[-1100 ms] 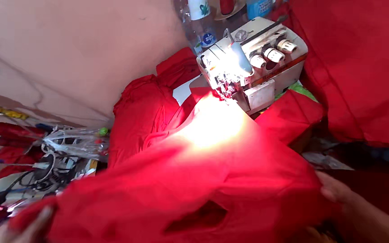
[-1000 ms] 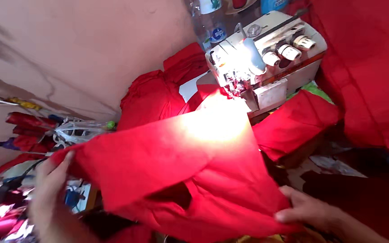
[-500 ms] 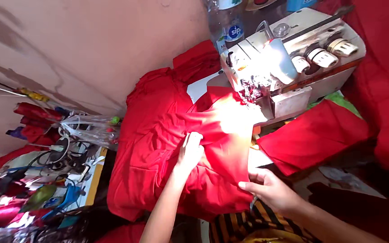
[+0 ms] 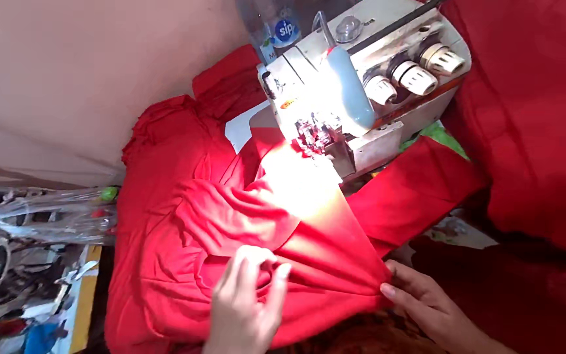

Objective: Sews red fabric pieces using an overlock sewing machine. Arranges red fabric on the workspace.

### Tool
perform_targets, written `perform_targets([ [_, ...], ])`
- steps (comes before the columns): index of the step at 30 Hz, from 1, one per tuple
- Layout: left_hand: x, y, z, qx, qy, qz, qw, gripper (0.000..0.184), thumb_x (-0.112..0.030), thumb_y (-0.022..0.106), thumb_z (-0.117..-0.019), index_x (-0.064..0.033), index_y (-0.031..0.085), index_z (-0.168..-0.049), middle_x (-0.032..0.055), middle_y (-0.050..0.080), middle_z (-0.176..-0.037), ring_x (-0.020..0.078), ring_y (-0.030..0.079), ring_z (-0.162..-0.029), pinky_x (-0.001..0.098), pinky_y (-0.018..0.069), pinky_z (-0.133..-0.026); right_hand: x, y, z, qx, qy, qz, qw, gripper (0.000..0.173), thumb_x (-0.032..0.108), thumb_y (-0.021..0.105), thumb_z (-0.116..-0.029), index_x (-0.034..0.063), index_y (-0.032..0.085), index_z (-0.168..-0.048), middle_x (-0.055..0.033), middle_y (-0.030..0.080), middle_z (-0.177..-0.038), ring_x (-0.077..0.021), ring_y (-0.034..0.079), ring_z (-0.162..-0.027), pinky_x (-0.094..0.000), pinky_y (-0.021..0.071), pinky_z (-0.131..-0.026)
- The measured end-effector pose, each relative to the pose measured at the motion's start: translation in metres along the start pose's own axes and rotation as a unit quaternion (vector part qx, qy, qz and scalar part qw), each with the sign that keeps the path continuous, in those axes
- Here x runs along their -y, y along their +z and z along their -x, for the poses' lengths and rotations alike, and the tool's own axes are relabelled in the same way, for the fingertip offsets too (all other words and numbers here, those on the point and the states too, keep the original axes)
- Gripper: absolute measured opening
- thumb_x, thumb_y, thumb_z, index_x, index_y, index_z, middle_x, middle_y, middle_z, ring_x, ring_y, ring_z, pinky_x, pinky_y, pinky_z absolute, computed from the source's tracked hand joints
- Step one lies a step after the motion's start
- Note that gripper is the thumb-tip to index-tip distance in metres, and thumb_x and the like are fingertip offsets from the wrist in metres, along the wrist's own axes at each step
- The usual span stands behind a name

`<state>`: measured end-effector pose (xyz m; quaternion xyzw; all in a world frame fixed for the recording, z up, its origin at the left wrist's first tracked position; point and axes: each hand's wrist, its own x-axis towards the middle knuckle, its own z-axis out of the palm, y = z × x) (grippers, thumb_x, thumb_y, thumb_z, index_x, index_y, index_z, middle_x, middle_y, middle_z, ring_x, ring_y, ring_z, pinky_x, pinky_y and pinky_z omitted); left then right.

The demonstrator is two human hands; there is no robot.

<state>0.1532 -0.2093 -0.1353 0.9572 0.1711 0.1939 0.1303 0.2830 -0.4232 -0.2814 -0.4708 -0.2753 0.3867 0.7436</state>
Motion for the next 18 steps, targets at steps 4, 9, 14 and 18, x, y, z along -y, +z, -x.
perform_targets([
  [4,0.048,0.08,0.012,-0.038,-0.048,-0.142,0.988,0.028,-0.016,0.066,-0.0809,0.0055,0.071,-0.098,0.0244,0.071,-0.106,0.041,0.069,-0.102,0.0493,0.0561,-0.083,-0.007,0.005,-0.003,0.012,-0.003,0.008,1.0,0.01,0.019,0.055,-0.1032,0.0197,0.065,-0.108,0.0159,0.07,-0.097,0.0079,0.065,-0.089,-0.0133,0.0545,-0.078],
  [9,0.069,0.044,-0.003,-0.027,-0.169,0.05,0.984,0.023,-0.003,0.052,-0.0972,0.0071,0.072,-0.098,0.0122,0.073,-0.092,0.0132,0.07,-0.088,0.03,0.0555,-0.084,-0.009,0.003,-0.001,0.013,-0.013,0.002,1.0,0.009,0.022,0.056,-0.104,0.0212,0.064,-0.107,0.0167,0.07,-0.099,0.0081,0.064,-0.091,-0.0138,0.0546,-0.081],
  [14,-0.016,-0.039,-0.022,0.061,-0.073,0.117,0.989,0.033,-0.012,0.043,-0.1057,0.0048,0.055,-0.079,-0.0003,0.051,-0.064,-0.0097,0.047,-0.064,0.0077,0.0392,-0.062,-0.006,-0.005,0.008,0.008,-0.003,0.007,1.0,0.014,0.02,0.052,-0.1061,0.021,0.064,-0.114,0.0171,0.069,-0.104,0.0088,0.064,-0.094,-0.0133,0.054,-0.081],
  [18,-0.083,0.005,-0.001,0.131,0.043,0.062,0.988,0.029,-0.014,0.054,-0.1036,0.0027,0.065,-0.082,0.0128,0.061,-0.064,0.0206,0.061,-0.057,0.0302,0.0489,-0.053,0.002,0.0,0.007,-0.018,0.007,0.036,0.999,0.009,0.016,0.057,-0.1035,0.0164,0.065,-0.107,0.0169,0.07,-0.093,0.0107,0.063,-0.083,-0.0108,0.0535,-0.074],
])
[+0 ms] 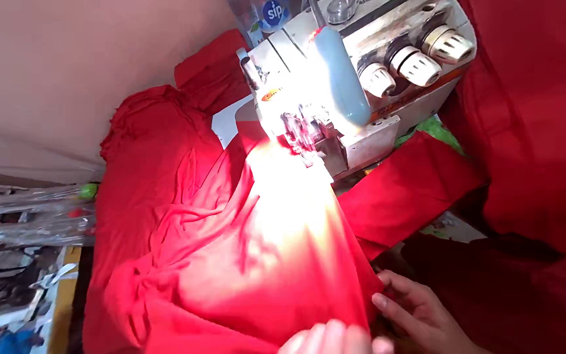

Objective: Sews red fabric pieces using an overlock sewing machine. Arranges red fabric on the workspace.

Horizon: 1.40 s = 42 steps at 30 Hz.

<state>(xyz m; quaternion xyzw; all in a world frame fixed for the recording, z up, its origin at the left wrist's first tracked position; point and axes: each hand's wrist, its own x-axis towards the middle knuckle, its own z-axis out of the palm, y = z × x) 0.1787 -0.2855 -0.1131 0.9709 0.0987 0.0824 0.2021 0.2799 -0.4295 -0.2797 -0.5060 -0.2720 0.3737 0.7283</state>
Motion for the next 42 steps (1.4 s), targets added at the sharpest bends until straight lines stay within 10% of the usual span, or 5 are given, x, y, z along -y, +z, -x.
perform_targets([
  [7,0.003,0.069,-0.01,-0.113,-0.057,-0.216,0.968,0.013,-0.003,0.068,-0.0825,0.004,0.075,-0.09,0.0097,0.065,-0.066,0.0163,0.056,-0.047,0.025,0.0432,-0.045,0.008,0.01,-0.039,-0.079,-0.059,0.05,0.994,0.008,0.012,0.067,-0.094,0.0083,0.069,-0.1,0.0107,0.072,-0.085,0.0086,0.065,-0.076,-0.0102,0.0547,-0.068],
  [23,0.011,0.072,-0.049,-0.135,-0.096,-0.25,0.954,0.028,-0.003,0.063,-0.0817,0.0118,0.074,-0.102,0.0137,0.067,-0.071,0.017,0.055,-0.047,0.0262,0.041,-0.045,0.025,0.019,-0.095,-0.094,-0.081,0.064,0.99,0.006,0.006,0.066,-0.0875,0.0069,0.067,-0.093,0.0141,0.067,-0.077,0.0114,0.06,-0.068,-0.0067,0.0514,-0.063],
  [30,0.025,0.075,-0.075,-0.172,-0.077,-0.199,0.962,0.017,-0.006,0.062,-0.0861,0.0073,0.071,-0.09,0.0119,0.064,-0.067,0.0189,0.061,-0.052,0.0279,0.0454,-0.047,0.029,0.017,-0.115,-0.123,-0.088,0.065,0.986,0.007,0.005,0.064,-0.0898,0.0077,0.068,-0.095,0.0122,0.069,-0.078,0.0088,0.063,-0.069,-0.0087,0.0532,-0.065],
  [38,0.046,0.087,-0.033,-0.265,-0.091,-0.113,0.953,0.015,-0.005,0.06,-0.087,0.005,0.071,-0.092,0.0126,0.068,-0.078,0.0134,0.063,-0.064,0.0205,0.0503,-0.058,0.03,0.011,-0.101,-0.086,-0.04,0.08,0.992,0.004,0.01,0.065,-0.0932,0.0079,0.068,-0.093,0.0106,0.067,-0.078,0.0075,0.062,-0.069,-0.0096,0.0517,-0.064],
  [42,0.049,0.088,0.001,-0.37,-0.014,-0.146,0.917,0.016,-0.017,0.067,-0.0967,-0.0044,0.074,-0.09,0.0093,0.067,-0.083,0.0182,0.062,-0.087,0.0267,0.0455,-0.088,0.03,0.004,-0.073,-0.037,-0.019,0.081,0.996,0.003,0.01,0.065,-0.0925,0.009,0.067,-0.094,0.0117,0.067,-0.08,0.0076,0.062,-0.071,-0.01,0.053,-0.066],
])
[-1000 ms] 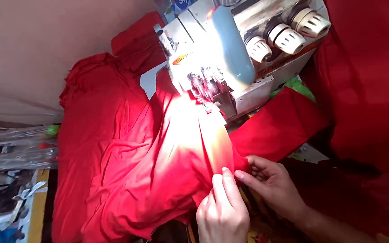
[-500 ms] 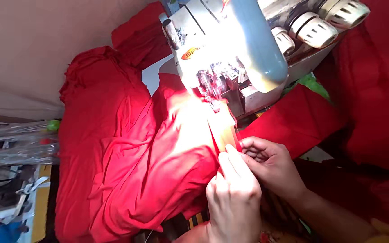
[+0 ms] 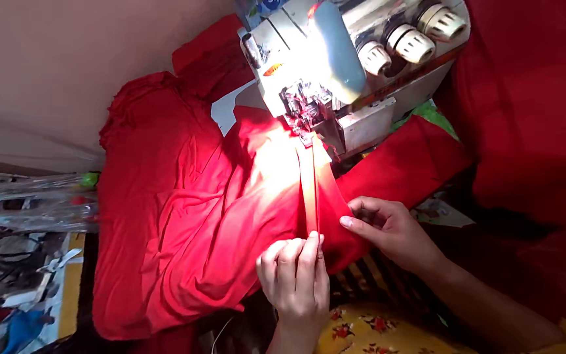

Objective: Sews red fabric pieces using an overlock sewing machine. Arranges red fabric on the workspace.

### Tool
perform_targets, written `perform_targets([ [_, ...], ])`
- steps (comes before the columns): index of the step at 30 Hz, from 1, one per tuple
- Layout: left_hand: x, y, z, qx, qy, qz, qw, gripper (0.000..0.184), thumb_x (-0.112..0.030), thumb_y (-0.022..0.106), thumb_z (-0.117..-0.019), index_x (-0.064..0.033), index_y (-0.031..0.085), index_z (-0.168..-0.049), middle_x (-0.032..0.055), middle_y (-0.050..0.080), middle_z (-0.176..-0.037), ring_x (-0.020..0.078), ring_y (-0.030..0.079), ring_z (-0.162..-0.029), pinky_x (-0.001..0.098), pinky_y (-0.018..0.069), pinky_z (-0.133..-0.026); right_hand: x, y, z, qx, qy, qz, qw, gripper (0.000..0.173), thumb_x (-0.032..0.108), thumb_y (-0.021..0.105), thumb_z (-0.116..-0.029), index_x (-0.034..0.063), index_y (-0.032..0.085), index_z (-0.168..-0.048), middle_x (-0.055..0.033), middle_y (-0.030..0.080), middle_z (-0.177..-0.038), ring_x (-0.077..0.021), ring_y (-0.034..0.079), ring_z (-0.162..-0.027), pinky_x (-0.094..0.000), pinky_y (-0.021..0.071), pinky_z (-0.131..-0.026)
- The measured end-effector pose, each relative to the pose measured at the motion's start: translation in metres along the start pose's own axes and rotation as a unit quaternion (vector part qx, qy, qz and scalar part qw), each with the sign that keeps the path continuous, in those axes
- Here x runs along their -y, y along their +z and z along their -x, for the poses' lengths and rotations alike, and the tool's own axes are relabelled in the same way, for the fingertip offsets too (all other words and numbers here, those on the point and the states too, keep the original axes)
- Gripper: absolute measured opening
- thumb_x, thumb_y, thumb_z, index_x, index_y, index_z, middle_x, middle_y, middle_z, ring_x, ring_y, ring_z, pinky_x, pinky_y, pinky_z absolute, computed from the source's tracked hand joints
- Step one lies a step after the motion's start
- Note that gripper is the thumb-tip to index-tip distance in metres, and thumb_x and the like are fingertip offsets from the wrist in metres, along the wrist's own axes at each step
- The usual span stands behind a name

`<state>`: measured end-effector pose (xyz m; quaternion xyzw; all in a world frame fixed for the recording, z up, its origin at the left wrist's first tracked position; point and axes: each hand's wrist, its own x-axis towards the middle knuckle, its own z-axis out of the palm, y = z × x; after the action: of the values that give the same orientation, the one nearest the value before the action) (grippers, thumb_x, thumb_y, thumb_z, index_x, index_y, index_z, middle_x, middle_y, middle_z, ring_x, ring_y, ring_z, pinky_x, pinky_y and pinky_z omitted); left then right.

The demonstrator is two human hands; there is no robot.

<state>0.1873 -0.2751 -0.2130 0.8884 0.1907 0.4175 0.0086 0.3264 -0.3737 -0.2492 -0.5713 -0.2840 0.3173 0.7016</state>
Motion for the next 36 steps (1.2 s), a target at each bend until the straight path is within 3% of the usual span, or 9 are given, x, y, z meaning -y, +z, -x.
perform_targets([
  [3,0.003,-0.004,-0.007,-0.007,0.035,0.052,0.998,0.009,-0.021,0.063,-0.0999,-0.0126,0.067,-0.099,-0.0009,0.067,-0.095,0.0126,0.057,-0.104,0.0299,0.0362,-0.099,-0.002,-0.003,0.011,0.015,-0.026,0.004,1.0,0.005,0.011,0.064,-0.0943,0.0083,0.067,-0.097,0.0105,0.067,-0.083,0.0069,0.063,-0.074,-0.0107,0.0527,-0.067],
  [8,0.0,-0.003,-0.003,0.01,0.109,0.086,0.99,0.006,-0.02,0.071,-0.0947,-0.0142,0.069,-0.096,-0.0026,0.063,-0.09,0.0123,0.055,-0.101,0.0303,0.0345,-0.102,-0.006,-0.01,0.025,-0.005,-0.091,0.078,0.993,0.015,0.016,0.062,-0.0967,0.0049,0.071,-0.093,0.0074,0.069,-0.085,0.0096,0.062,-0.078,-0.0087,0.0519,-0.07],
  [12,-0.005,0.008,0.005,0.045,0.137,0.044,0.989,0.01,-0.015,0.06,-0.0999,-0.0125,0.07,-0.102,-0.0004,0.065,-0.095,0.0144,0.054,-0.103,0.0318,0.0314,-0.104,-0.009,-0.009,0.023,-0.021,-0.132,0.103,0.986,0.02,0.017,0.061,-0.0978,0.001,0.073,-0.093,0.0027,0.069,-0.087,0.0095,0.061,-0.082,-0.0066,0.0504,-0.074],
  [16,0.002,0.027,-0.004,0.035,0.114,0.054,0.991,0.008,-0.012,0.065,-0.0973,-0.0103,0.072,-0.1,0.0008,0.067,-0.089,0.0145,0.056,-0.098,0.033,0.0338,-0.1,-0.007,-0.007,0.003,-0.055,-0.129,0.118,0.983,0.017,0.016,0.065,-0.0948,0.0029,0.075,-0.091,0.0057,0.064,-0.08,0.0108,0.053,-0.07,-0.0048,0.0443,-0.063],
  [21,0.01,0.039,-0.014,0.011,0.042,0.143,0.989,0.009,-0.018,0.074,-0.0911,-0.0114,0.072,-0.086,-0.0015,0.065,-0.073,0.0126,0.058,-0.092,0.0316,0.0361,-0.096,-0.003,-0.006,-0.014,-0.094,-0.148,0.141,0.974,0.012,0.015,0.069,-0.0901,0.0043,0.071,-0.086,0.0065,0.064,-0.078,0.0103,0.053,-0.07,-0.0051,0.0433,-0.063],
  [25,0.007,0.038,-0.014,0.05,0.018,0.146,0.988,0.01,-0.018,0.065,-0.0972,-0.0142,0.075,-0.097,-0.0002,0.07,-0.086,0.0142,0.058,-0.102,0.0339,0.0337,-0.098,0.005,-0.016,-0.011,-0.044,-0.09,0.095,0.99,0.014,0.015,0.063,-0.0954,0.0058,0.074,-0.094,0.0075,0.07,-0.089,0.0087,0.064,-0.082,-0.0084,0.0532,-0.071],
  [29,0.002,0.035,-0.013,0.047,0.035,0.124,0.991,0.012,-0.016,0.068,-0.0953,-0.0123,0.078,-0.09,0.002,0.072,-0.077,0.0151,0.063,-0.089,0.0362,0.0366,-0.092,0.008,-0.019,-0.003,-0.015,-0.015,0.029,0.999,0.008,0.014,0.064,-0.0953,0.0116,0.072,-0.094,0.0139,0.068,-0.083,0.01,0.059,-0.068,-0.0081,0.0492,-0.06],
  [34,0.005,0.038,-0.005,0.062,0.11,0.075,0.989,0.013,-0.009,0.064,-0.0952,-0.014,0.075,-0.099,0.0,0.07,-0.088,0.0168,0.059,-0.101,0.0391,0.0335,-0.1,0.01,-0.016,-0.003,0.0,0.013,-0.016,1.0,0.014,0.011,0.058,-0.097,0.012,0.071,-0.092,0.0133,0.067,-0.075,0.005,0.061,-0.061,-0.0128,0.0526,-0.057],
  [36,0.012,0.044,-0.001,0.058,0.129,0.086,0.986,0.01,-0.013,0.063,-0.0963,-0.0142,0.072,-0.099,0.0006,0.071,-0.094,0.0179,0.059,-0.104,0.0386,0.034,-0.101,0.01,-0.016,-0.006,0.005,0.018,-0.018,1.0,0.008,0.013,0.065,-0.0949,0.0121,0.071,-0.089,0.0124,0.068,-0.074,0.0044,0.062,-0.059,-0.0133,0.0543,-0.056],
])
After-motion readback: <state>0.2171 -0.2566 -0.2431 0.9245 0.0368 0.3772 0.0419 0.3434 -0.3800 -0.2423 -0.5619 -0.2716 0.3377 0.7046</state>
